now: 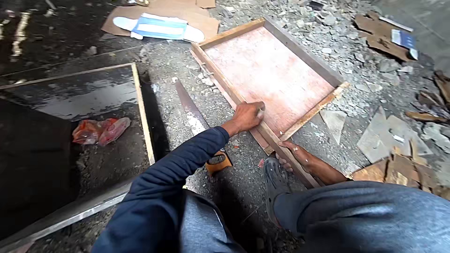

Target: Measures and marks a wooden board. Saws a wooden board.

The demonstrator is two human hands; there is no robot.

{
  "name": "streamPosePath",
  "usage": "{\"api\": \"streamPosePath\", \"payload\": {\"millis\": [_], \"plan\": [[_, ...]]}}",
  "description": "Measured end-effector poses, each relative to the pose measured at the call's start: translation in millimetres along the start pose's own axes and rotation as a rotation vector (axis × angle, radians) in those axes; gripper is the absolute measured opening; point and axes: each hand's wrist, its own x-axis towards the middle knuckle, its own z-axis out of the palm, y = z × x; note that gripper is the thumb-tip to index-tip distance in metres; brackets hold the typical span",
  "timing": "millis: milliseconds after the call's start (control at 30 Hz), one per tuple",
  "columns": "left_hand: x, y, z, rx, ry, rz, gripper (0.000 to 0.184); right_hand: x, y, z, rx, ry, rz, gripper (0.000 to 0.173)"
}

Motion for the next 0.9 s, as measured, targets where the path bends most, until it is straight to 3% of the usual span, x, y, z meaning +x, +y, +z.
{"api": "streamPosePath", "payload": {"millis": [100,233,467,700,900], "plan": [[-1,-10,0,0.166,0.102,0.096,0.031,1,-3,-1,-0.014,0.022,-0.003,0.058],[0,-20,10,0.250,0.040,0.225,0.034,3,-3,-1,-0.043,0.046,-0.024,0.057],[0,-29,17,0.256,0.071,0.244,0.031,6,-4,0,-0.046,0.038,-0.030,0.056],[7,-43,7,0.109,-0.112,0.268,0.039,4,-7,1,-0.042,-0.011,-0.049,0.057],[8,-45,3,0.184,-0.147,0.256,0.041,1,-10,3,-0.015,0.002,-0.007,0.057]]}}
